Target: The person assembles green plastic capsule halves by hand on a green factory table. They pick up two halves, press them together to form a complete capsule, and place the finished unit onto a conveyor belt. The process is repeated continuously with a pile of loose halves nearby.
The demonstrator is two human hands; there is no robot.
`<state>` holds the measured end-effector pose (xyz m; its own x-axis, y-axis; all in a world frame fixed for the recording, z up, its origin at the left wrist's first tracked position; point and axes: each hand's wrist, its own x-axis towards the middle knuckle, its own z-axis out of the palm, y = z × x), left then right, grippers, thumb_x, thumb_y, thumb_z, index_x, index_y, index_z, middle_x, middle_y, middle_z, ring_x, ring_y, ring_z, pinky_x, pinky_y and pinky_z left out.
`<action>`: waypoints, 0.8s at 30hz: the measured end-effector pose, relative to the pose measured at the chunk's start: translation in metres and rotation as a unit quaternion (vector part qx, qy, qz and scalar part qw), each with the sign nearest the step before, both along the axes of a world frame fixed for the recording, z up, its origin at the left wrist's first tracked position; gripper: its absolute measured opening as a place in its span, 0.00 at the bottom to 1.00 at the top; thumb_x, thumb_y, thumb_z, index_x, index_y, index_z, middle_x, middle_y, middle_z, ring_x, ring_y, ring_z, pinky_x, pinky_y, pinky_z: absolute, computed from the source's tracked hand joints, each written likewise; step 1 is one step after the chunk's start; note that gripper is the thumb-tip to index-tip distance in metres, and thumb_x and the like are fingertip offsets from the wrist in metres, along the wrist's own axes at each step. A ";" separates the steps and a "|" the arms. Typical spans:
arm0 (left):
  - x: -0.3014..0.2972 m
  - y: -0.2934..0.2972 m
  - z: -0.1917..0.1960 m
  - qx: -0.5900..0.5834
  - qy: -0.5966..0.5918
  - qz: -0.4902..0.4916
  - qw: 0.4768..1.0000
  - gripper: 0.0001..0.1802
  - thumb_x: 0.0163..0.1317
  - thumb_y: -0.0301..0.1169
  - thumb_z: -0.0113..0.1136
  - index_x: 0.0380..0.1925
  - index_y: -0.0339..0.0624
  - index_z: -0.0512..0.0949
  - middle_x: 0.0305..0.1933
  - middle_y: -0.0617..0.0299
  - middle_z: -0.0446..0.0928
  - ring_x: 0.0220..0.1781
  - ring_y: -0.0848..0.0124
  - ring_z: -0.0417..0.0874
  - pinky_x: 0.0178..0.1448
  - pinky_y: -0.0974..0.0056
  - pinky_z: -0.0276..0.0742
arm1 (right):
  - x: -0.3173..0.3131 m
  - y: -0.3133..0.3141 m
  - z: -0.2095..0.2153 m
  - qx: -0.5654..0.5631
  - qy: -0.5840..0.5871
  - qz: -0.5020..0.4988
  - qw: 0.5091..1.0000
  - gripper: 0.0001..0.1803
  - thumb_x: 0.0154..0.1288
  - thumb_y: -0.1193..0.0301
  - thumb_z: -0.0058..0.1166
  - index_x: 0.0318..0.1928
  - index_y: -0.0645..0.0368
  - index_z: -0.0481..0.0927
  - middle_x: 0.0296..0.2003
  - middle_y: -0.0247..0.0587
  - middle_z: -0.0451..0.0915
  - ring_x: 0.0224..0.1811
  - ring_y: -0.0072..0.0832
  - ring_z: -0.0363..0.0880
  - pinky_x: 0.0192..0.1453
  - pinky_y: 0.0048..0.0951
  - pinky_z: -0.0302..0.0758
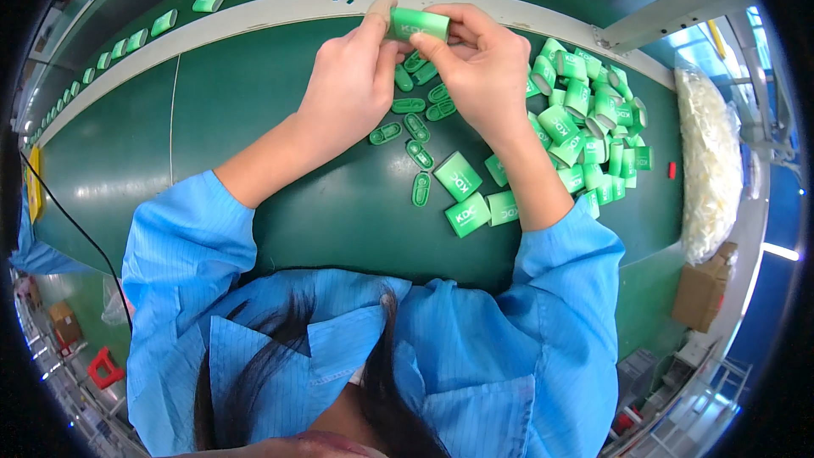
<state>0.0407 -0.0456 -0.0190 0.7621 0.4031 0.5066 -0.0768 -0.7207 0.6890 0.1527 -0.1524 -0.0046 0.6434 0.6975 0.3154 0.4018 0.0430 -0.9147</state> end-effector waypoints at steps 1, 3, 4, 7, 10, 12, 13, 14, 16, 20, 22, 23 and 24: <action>0.000 0.000 0.001 0.003 0.014 -0.001 1.000 0.23 0.59 0.23 0.50 0.55 0.27 0.63 0.32 0.41 0.78 0.32 0.48 0.81 0.36 0.54 0.76 | -0.001 0.000 -0.004 0.000 0.002 0.001 1.000 0.14 0.55 0.80 0.59 0.43 0.68 0.77 0.35 0.43 0.82 0.35 0.20 0.81 0.41 0.19 0.77; 0.004 0.007 0.004 0.010 0.051 -0.015 0.999 0.23 0.58 0.22 0.51 0.54 0.27 0.63 0.34 0.40 0.78 0.34 0.48 0.81 0.39 0.54 0.76 | 0.004 0.002 -0.003 0.007 -0.005 0.002 1.000 0.13 0.55 0.79 0.59 0.42 0.69 0.77 0.33 0.42 0.82 0.34 0.20 0.81 0.39 0.19 0.77; 0.007 0.013 0.001 0.009 0.081 -0.028 0.996 0.22 0.58 0.22 0.51 0.53 0.26 0.63 0.36 0.40 0.77 0.37 0.48 0.80 0.41 0.53 0.75 | 0.009 0.004 -0.005 -0.020 0.015 0.019 1.000 0.12 0.56 0.79 0.59 0.42 0.68 0.77 0.32 0.41 0.82 0.33 0.20 0.80 0.38 0.19 0.77; 0.022 0.034 -0.010 0.097 0.041 0.003 0.994 0.20 0.54 0.20 0.51 0.48 0.26 0.66 0.35 0.42 0.77 0.42 0.48 0.78 0.45 0.52 0.74 | 0.038 0.015 -0.004 -0.094 0.071 0.047 0.992 0.11 0.58 0.77 0.58 0.41 0.68 0.76 0.31 0.38 0.81 0.30 0.18 0.79 0.37 0.18 0.76; 0.027 0.042 0.001 0.181 -0.013 -0.031 0.983 0.18 0.50 0.17 0.51 0.44 0.32 0.72 0.38 0.49 0.77 0.47 0.52 0.75 0.49 0.54 0.73 | 0.086 0.033 0.002 -0.159 0.083 0.012 0.984 0.13 0.60 0.73 0.57 0.43 0.67 0.74 0.32 0.35 0.79 0.30 0.17 0.76 0.37 0.17 0.76; 0.027 0.046 0.003 0.202 0.015 -0.148 0.968 0.20 0.48 0.17 0.53 0.42 0.42 0.77 0.46 0.58 0.77 0.51 0.57 0.74 0.55 0.60 0.72 | 0.120 0.046 -0.005 -0.197 0.088 -0.036 0.976 0.17 0.59 0.71 0.59 0.46 0.68 0.74 0.34 0.36 0.79 0.31 0.17 0.77 0.37 0.17 0.76; 0.028 0.046 0.000 0.207 0.033 -0.180 0.961 0.19 0.47 0.17 0.53 0.41 0.42 0.78 0.46 0.58 0.77 0.51 0.58 0.74 0.55 0.60 0.72 | 0.132 0.050 -0.010 -0.185 0.096 -0.054 0.977 0.18 0.59 0.71 0.59 0.47 0.69 0.74 0.34 0.37 0.79 0.32 0.17 0.77 0.37 0.17 0.76; 0.025 0.045 -0.004 0.213 0.051 -0.209 0.953 0.18 0.47 0.16 0.53 0.39 0.42 0.78 0.45 0.58 0.77 0.50 0.58 0.74 0.54 0.59 0.72 | 0.137 0.054 -0.014 -0.173 0.103 -0.068 0.977 0.19 0.59 0.71 0.59 0.48 0.69 0.74 0.35 0.38 0.79 0.32 0.17 0.78 0.37 0.18 0.77; 0.024 0.042 -0.012 0.213 0.065 -0.218 0.950 0.12 0.48 0.18 0.55 0.34 0.41 0.80 0.43 0.59 0.78 0.49 0.60 0.75 0.53 0.59 0.74 | 0.148 0.049 -0.019 -0.150 0.089 -0.107 0.979 0.25 0.58 0.69 0.60 0.53 0.71 0.72 0.37 0.40 0.79 0.34 0.19 0.79 0.38 0.20 0.78; 0.018 0.043 -0.003 0.242 0.121 -0.162 0.949 0.10 0.51 0.25 0.59 0.36 0.42 0.79 0.38 0.61 0.77 0.46 0.60 0.77 0.49 0.58 0.75 | 0.134 0.010 0.018 -0.298 -0.144 -0.072 0.941 0.28 0.52 0.61 0.63 0.50 0.65 0.76 0.39 0.41 0.80 0.34 0.24 0.78 0.37 0.27 0.77; 0.021 0.042 -0.005 0.264 0.119 -0.151 0.945 0.10 0.51 0.26 0.60 0.36 0.41 0.78 0.37 0.60 0.77 0.43 0.60 0.77 0.46 0.57 0.75 | 0.118 -0.017 0.031 -0.388 -0.272 -0.045 0.880 0.26 0.50 0.61 0.64 0.48 0.63 0.77 0.36 0.43 0.80 0.34 0.29 0.78 0.39 0.30 0.76; 0.021 0.040 -0.006 0.275 0.119 -0.146 0.943 0.11 0.51 0.27 0.61 0.36 0.41 0.78 0.36 0.60 0.76 0.42 0.59 0.78 0.45 0.57 0.75 | 0.110 -0.030 0.034 -0.428 -0.332 -0.031 0.840 0.25 0.48 0.61 0.64 0.46 0.61 0.78 0.35 0.44 0.80 0.35 0.32 0.77 0.40 0.32 0.75; 0.021 0.038 -0.005 0.264 0.120 -0.131 0.948 0.11 0.51 0.27 0.60 0.37 0.41 0.78 0.36 0.59 0.76 0.40 0.59 0.78 0.44 0.57 0.76 | 0.102 -0.041 0.030 -0.408 -0.378 -0.016 0.831 0.25 0.47 0.62 0.65 0.45 0.61 0.78 0.34 0.45 0.79 0.35 0.35 0.77 0.41 0.34 0.74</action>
